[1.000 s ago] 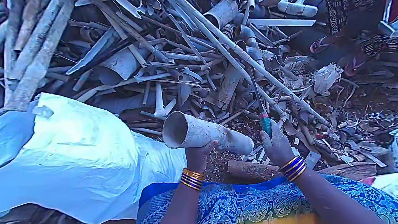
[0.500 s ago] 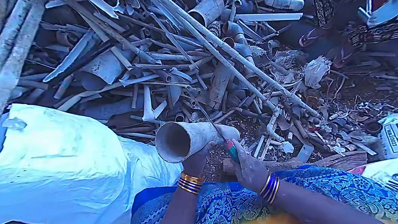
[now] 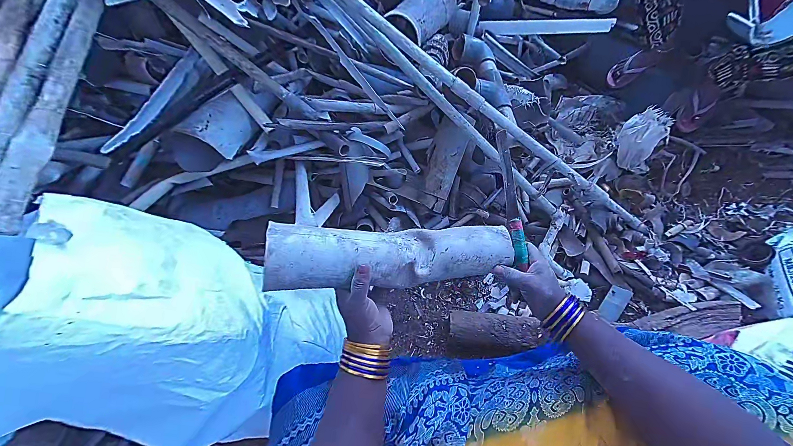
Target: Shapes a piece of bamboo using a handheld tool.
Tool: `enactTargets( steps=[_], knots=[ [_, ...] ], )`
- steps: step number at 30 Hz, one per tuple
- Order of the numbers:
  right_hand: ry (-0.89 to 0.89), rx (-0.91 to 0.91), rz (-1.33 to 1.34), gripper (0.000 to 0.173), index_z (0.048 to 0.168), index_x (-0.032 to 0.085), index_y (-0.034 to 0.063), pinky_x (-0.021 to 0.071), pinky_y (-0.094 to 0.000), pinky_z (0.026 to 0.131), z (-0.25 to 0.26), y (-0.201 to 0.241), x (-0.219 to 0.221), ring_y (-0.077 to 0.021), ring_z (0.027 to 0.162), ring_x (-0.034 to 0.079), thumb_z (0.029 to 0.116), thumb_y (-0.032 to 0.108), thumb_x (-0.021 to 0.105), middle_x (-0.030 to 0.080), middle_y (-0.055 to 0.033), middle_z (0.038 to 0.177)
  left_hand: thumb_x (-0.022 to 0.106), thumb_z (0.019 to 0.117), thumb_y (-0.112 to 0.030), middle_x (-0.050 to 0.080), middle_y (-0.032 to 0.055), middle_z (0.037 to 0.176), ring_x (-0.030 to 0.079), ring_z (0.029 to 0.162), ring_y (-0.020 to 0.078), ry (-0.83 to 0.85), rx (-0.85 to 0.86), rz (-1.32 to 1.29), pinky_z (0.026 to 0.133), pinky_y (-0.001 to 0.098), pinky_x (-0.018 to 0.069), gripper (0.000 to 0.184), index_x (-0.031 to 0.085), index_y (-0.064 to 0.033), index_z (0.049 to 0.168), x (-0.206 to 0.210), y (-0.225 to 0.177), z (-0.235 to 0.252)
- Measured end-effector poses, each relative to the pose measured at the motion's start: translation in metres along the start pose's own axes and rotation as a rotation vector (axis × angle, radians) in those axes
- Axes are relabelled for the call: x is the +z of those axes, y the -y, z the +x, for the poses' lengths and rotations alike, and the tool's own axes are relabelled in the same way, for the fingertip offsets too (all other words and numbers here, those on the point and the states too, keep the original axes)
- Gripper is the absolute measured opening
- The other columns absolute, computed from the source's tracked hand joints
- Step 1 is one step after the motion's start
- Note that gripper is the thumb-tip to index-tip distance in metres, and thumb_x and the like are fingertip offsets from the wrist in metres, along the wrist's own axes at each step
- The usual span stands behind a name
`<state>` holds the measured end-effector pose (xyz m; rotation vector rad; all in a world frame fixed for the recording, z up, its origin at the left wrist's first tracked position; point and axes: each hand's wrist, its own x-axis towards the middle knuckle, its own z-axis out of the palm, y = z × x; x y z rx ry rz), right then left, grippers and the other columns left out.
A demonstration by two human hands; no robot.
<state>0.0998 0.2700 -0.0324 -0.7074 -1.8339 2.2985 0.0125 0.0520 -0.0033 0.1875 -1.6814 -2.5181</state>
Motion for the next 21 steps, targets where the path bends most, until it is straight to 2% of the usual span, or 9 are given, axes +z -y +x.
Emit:
enactTargets(
  steps=[2, 4, 5, 7, 9, 11, 14, 17, 21],
  knots=[
    [0.078, 0.121, 0.147, 0.025, 0.119, 0.052, 0.0051, 0.0389, -0.0156, 0.044, 0.0, 0.018, -0.009, -0.002, 0.047, 0.045, 0.0973, -0.001, 0.062, 0.056, 0.0001, 0.069, 0.078, 0.0849, -0.039, 0.068, -0.0022, 0.11, 0.068, 0.104, 0.0081, 0.256, 0.17, -0.125, 0.094, 0.0313, 0.0582, 0.064, 0.044, -0.0056, 0.128, -0.017, 0.005, 0.009],
    [0.169, 0.286, 0.209, 0.008, 0.112, 0.055, 0.0103, 0.0357, -0.0119, 0.041, 0.002, 0.036, -0.021, 0.0013, 0.044, 0.042, 0.105, 0.006, 0.052, 0.055, 0.0033, 0.064, 0.088, 0.0683, -0.059, 0.066, -0.0028, 0.125, 0.063, 0.119, 0.0092, 0.479, 0.254, -0.134, 0.104, 0.0344, 0.053, 0.1, 0.041, -0.0064, 0.139, -0.03, 0.004, 0.021],
    [0.207, 0.333, 0.211, 0.006, 0.109, 0.055, 0.011, 0.0357, -0.0107, 0.04, 0.004, 0.039, -0.028, 0.0024, 0.042, 0.042, 0.1068, 0.009, 0.05, 0.054, 0.0042, 0.063, 0.089, 0.0659, -0.061, 0.065, -0.0038, 0.127, 0.062, 0.12, 0.0092, 0.536, 0.24, -0.137, 0.104, 0.0351, 0.0531, 0.102, 0.041, -0.01, 0.14, -0.035, 0.004, 0.023],
    [0.24, 0.354, 0.154, 0.008, 0.111, 0.053, 0.011, 0.0366, -0.0114, 0.039, 0.007, 0.039, -0.037, 0.002, 0.041, 0.041, 0.1065, 0.007, 0.049, 0.052, 0.0048, 0.061, 0.095, 0.0561, -0.055, 0.074, -0.0021, 0.107, 0.072, 0.102, 0.012, 0.461, 0.092, -0.243, 0.089, 0.0376, 0.0619, 0.086, 0.057, -0.0149, 0.122, -0.037, 0.007, 0.017],
    [0.185, 0.304, 0.034, 0.013, 0.116, 0.052, 0.0093, 0.0371, -0.0133, 0.039, 0.009, 0.037, -0.036, 0.0004, 0.041, 0.041, 0.104, 0.004, 0.053, 0.052, 0.0035, 0.063, 0.099, 0.05, -0.05, 0.075, 0.0011, 0.096, 0.074, 0.091, 0.0148, 0.377, -0.032, -0.288, 0.081, 0.0391, 0.0642, 0.083, 0.059, -0.0118, 0.112, -0.035, 0.007, 0.012],
    [0.017, 0.168, -0.265, 0.025, 0.125, 0.052, 0.0049, 0.0415, -0.0211, 0.047, 0.011, 0.035, -0.028, -0.0066, 0.049, 0.045, 0.1031, 0.013, 0.061, 0.053, -0.0024, 0.072, 0.102, 0.0478, -0.038, 0.074, 0.0005, 0.09, 0.074, 0.086, 0.0134, 0.322, -0.033, -0.254, 0.078, 0.0368, 0.0647, 0.082, 0.055, -0.009, 0.109, -0.03, 0.008, 0.012],
    [-0.182, -0.071, -0.598, 0.042, 0.141, 0.047, -0.0029, 0.0531, -0.0473, 0.08, -0.003, 0.037, -0.013, -0.0287, 0.082, 0.064, 0.1083, 0.023, 0.052, 0.064, -0.0218, 0.1, 0.099, 0.05, -0.022, 0.072, -0.0048, 0.087, 0.072, 0.084, 0.0077, 0.295, 0.042, -0.158, 0.078, 0.031, 0.0634, 0.074, 0.054, -0.0086, 0.108, -0.023, 0.015, 0.009],
    [-0.191, -0.553, -0.658, 0.046, 0.137, 0.049, -0.0087, 0.0543, -0.0326, 0.069, -0.035, 0.029, 0.008, -0.0151, 0.07, 0.062, 0.1053, 0.024, 0.047, 0.064, -0.0125, 0.088, 0.093, 0.0538, -0.013, 0.072, -0.0096, 0.09, 0.071, 0.086, 0.0029, 0.296, 0.132, -0.056, 0.081, 0.0266, 0.0616, 0.069, 0.053, -0.0076, 0.11, -0.019, 0.016, 0.008],
    [-0.051, -0.916, -0.891, 0.045, 0.131, 0.053, -0.0163, 0.0607, -0.0465, 0.062, -0.053, -0.004, 0.022, -0.0339, 0.071, 0.074, 0.0996, 0.015, 0.055, 0.073, -0.0208, 0.086, 0.098, 0.054, -0.023, 0.073, -0.0108, 0.089, 0.072, 0.085, 0.0034, 0.307, 0.231, -0.059, 0.08, 0.0281, 0.0624, 0.07, 0.056, -0.0102, 0.109, -0.018, 0.017, 0.008]
  ],
)
